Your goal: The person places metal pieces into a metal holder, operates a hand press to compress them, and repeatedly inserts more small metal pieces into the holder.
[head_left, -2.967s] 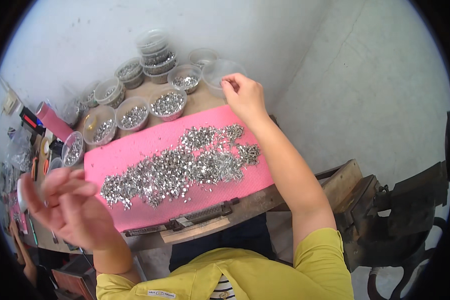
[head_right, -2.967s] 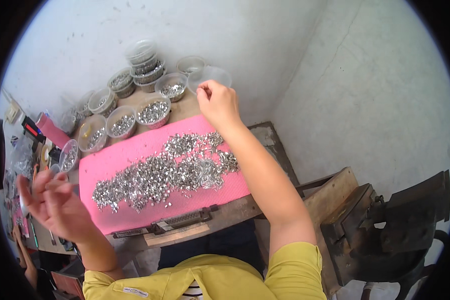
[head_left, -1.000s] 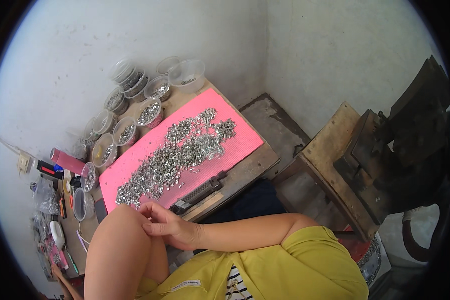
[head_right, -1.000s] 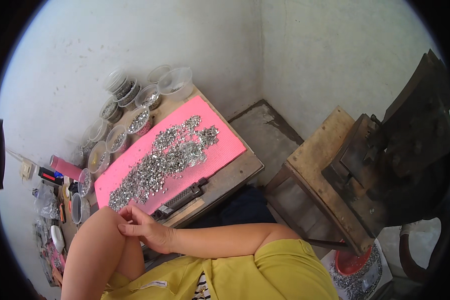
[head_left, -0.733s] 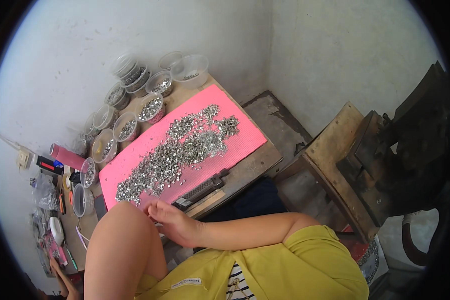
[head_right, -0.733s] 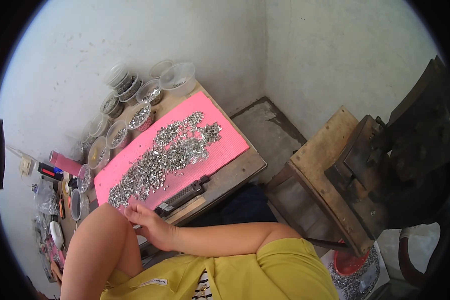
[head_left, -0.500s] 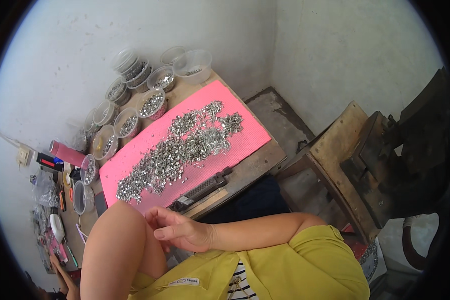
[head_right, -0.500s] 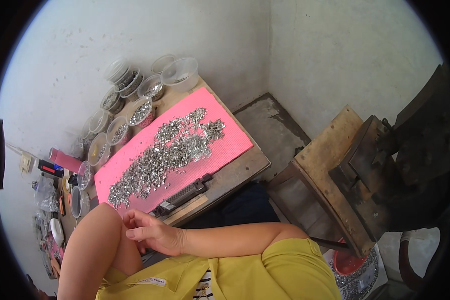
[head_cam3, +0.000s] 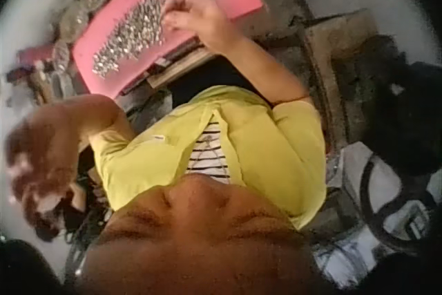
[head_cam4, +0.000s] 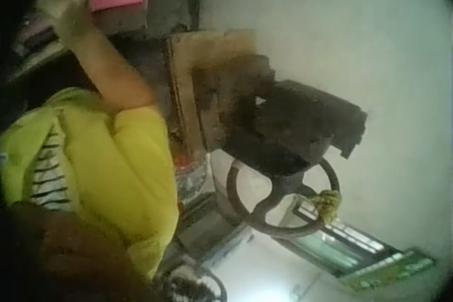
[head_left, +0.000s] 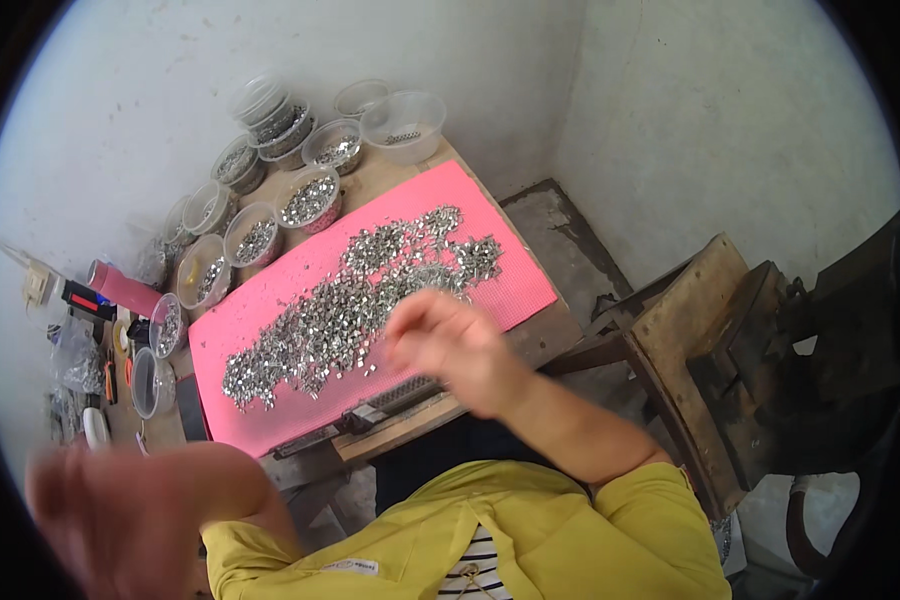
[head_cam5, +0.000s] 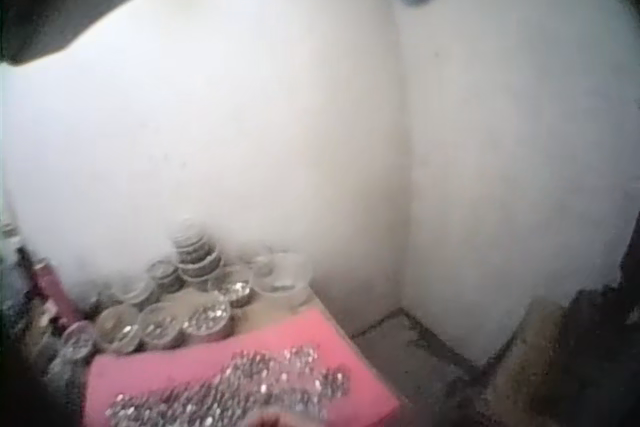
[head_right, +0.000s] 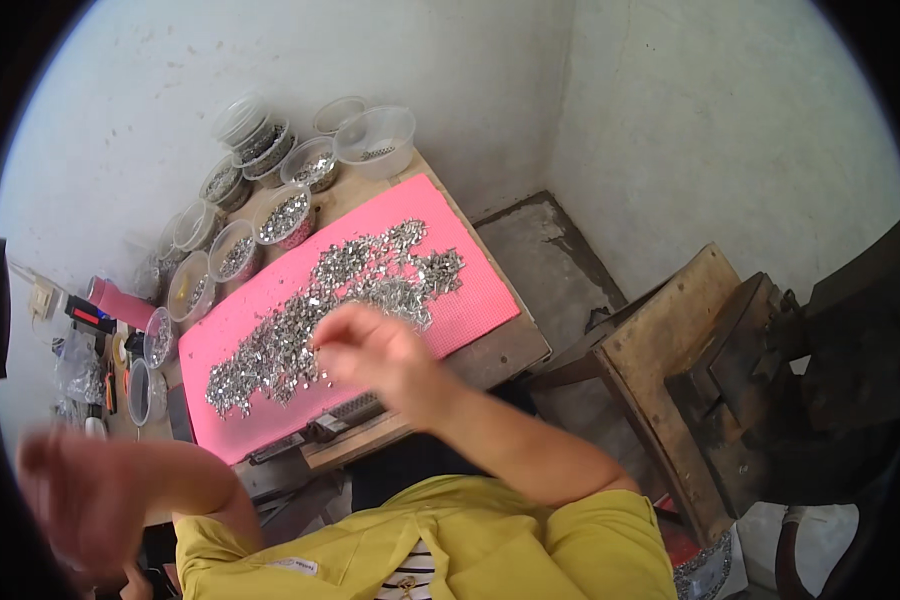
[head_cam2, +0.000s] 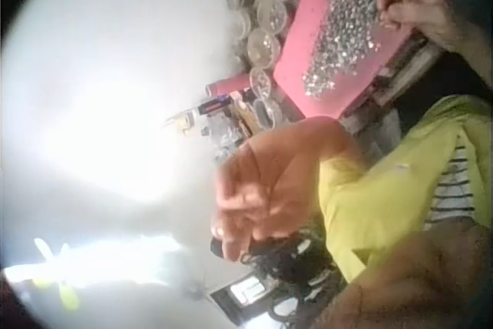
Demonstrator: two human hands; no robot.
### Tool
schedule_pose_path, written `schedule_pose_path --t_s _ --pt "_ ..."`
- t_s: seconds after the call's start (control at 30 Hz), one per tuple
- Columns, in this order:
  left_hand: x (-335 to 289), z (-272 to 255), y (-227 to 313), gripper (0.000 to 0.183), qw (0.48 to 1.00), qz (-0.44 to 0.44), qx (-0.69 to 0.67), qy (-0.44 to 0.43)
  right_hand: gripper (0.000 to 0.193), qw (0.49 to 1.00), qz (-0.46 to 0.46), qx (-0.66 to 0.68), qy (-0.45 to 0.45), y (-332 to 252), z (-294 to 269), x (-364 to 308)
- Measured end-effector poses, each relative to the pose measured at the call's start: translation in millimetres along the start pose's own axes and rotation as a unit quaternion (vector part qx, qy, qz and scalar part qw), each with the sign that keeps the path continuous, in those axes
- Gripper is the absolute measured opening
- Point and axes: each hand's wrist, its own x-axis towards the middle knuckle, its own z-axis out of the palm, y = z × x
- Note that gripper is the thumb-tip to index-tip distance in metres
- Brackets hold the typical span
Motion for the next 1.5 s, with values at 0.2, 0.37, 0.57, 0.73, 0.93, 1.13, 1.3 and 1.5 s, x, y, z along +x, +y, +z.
schedule_pose_path --t_s 0.2,0.37,0.57,0.73,0.93,1.13,1.3,1.5 --pt "-123.7 -76.4 -111.9 0.032 0.686 -0.503 0.331 -0.408 0.015 0.906 -0.046 -0.362 0.215 -53.8 -117.8 36.5" --pt "-184.3 -113.3 -141.4 0.031 0.558 -0.633 0.303 -0.443 0.015 0.807 0.023 -0.547 0.223 -50.6 -155.1 68.9" --pt "-199.5 -122.3 -163.0 0.02 0.524 -0.72 0.254 -0.378 0.013 0.708 -0.055 -0.691 0.139 -32.6 -178.1 96.9" --pt "-211.7 -127.4 -171.2 0.021 0.639 -0.566 0.235 -0.464 0.008 0.693 -0.055 -0.709 0.116 -33.0 -177.6 105.8" --pt "-211.2 -119.4 -170.8 0.018 0.574 -0.663 0.236 -0.419 0.009 0.659 -0.083 -0.74 0.106 -27.9 -176.9 107.2" --pt "-213.5 -114.6 -171.5 0.019 0.621 -0.576 0.25 -0.468 0.009 0.65 -0.11 -0.743 0.118 -22.8 -177.1 104.8" --pt "-212.3 -120.1 -172.7 0.018 0.595 -0.59 0.286 -0.465 0.008 0.657 -0.118 -0.734 0.122 -24.8 -172.9 103.6" --pt "-211.2 -116.7 -172.9 0.019 0.577 -0.665 0.279 -0.384 0.007 0.664 -0.135 -0.728 0.11 -28.6 -175.2 99.0"
